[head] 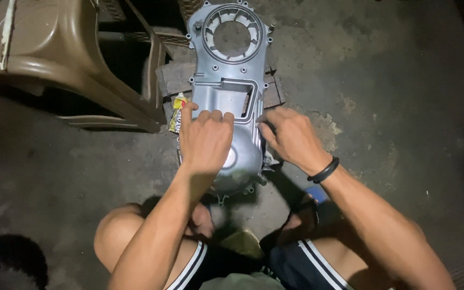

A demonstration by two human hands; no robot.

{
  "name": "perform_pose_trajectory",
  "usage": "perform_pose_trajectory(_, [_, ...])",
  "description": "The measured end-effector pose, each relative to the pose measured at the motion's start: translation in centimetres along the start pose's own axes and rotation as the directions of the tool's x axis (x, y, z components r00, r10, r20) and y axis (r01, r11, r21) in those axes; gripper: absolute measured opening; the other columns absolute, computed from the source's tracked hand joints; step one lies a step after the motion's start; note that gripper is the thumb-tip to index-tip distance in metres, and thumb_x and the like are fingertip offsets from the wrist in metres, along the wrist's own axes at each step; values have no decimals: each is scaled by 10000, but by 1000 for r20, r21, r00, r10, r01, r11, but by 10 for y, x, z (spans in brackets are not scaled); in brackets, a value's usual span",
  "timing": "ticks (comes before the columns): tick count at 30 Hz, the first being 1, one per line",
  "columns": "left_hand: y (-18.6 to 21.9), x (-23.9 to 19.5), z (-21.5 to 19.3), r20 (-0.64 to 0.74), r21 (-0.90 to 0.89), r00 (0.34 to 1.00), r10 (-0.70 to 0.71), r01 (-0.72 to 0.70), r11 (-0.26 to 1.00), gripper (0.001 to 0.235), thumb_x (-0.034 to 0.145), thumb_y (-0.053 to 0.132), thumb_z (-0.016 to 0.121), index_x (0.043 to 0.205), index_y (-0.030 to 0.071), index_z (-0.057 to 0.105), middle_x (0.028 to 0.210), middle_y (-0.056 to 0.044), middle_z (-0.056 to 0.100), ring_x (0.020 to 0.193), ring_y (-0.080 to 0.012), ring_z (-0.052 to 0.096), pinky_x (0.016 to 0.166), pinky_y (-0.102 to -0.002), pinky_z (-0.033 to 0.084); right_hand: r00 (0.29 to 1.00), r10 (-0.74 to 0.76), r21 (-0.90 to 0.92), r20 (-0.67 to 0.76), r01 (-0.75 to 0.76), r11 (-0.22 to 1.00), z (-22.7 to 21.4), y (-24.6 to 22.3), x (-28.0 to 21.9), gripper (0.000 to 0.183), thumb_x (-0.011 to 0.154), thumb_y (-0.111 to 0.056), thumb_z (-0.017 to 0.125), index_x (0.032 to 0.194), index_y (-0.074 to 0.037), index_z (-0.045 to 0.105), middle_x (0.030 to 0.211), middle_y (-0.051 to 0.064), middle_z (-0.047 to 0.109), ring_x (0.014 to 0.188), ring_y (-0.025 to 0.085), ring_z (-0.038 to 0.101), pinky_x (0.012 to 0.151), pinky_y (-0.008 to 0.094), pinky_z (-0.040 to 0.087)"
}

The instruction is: The person is cleaning a motorcycle engine casing by wiping it thoroughly with a cloth.

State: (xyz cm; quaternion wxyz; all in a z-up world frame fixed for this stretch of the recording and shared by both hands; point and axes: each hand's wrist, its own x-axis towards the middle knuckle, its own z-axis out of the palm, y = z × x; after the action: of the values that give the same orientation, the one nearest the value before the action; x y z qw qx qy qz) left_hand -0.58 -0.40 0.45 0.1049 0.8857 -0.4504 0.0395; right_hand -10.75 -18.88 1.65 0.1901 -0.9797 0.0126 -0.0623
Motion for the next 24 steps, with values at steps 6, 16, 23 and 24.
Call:
perform_pose_trajectory(6, [-2,1,1,-21,-4,1000,5,-5,1000,94,903,-4,649,874,68,701,741,-97,697,746,-253,714,1113,-567,304,998,54,5,33,-54,999,5,5,6,155,976,-172,641,900,-64,721,688,74,658,693,261,690,654,340,532])
perform_pose_trajectory(16, [-1,1,-1,-44,-3,999,4,-4,1000,80,894,6,668,868,68,711,738,-97,702,758,-257,721,1104,-573,315,996,-3,-2,93,3,1000,-1,-1,-2,181,964,-181,635,841,-50,660,675,96,620,695,302,668,650,396,518])
perform_pose_trajectory(23, [-2,5,8,-51,9,999,1,0,1000,78,890,29,670,841,79,704,717,-79,696,731,-241,713,1104,-559,316,998,-26,-43,65,29,999,-2,-15,-1,160,946,-156,634,816,-67,657,687,100,629,738,301,669,736,407,527])
perform_pose_trajectory(24, [-2,4,10,-61,7,998,0,1,1000,81,892,33,676,832,80,702,709,-80,692,726,-239,711,1107,-559,314,999,-32,-83,27,34,996,1,-14,0,158,946,-160,647,815,-71,648,691,103,623,747,311,664,735,420,522])
